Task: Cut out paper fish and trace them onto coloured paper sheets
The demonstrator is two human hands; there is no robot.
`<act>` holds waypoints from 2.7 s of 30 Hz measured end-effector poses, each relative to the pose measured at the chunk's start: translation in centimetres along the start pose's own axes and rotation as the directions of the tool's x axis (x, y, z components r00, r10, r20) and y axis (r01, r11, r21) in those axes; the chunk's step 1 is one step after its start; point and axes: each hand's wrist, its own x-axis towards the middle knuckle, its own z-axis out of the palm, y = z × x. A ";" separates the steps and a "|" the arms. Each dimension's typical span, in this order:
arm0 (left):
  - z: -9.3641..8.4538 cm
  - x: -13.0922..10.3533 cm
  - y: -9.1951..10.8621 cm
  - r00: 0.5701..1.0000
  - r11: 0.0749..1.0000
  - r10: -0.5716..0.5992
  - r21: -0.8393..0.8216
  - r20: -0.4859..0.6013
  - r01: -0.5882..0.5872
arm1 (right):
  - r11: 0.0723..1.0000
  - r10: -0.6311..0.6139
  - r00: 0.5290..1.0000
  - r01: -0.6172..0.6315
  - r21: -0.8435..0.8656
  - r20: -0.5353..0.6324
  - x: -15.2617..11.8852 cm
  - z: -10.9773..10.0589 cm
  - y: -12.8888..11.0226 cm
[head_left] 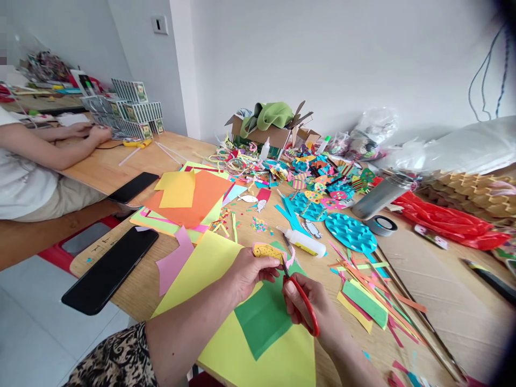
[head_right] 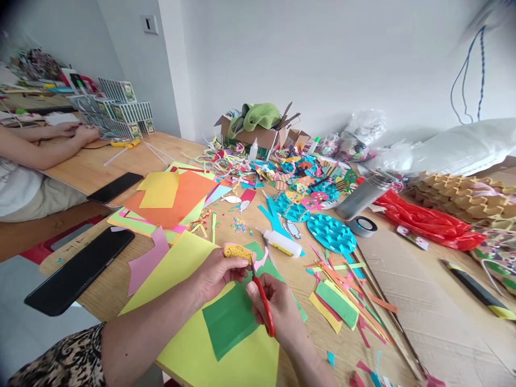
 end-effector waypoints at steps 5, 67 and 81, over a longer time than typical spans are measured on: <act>0.0 0.1 0.0 1.000 1.000 0.001 0.001 0.001 -0.001 | 0.999 -0.025 0.999 0.025 -0.029 0.027 -0.2 0.0 -0.7; -0.1 -0.1 0.4 0.998 0.996 -0.056 0.069 0.034 0.054 | 1.000 -0.023 0.997 0.025 -0.019 0.068 0.3 -1.1 0.8; -0.1 -0.1 0.5 0.997 0.995 -0.055 0.084 0.059 0.050 | 0.999 -0.030 0.988 0.025 0.036 0.150 0.2 -1.3 0.6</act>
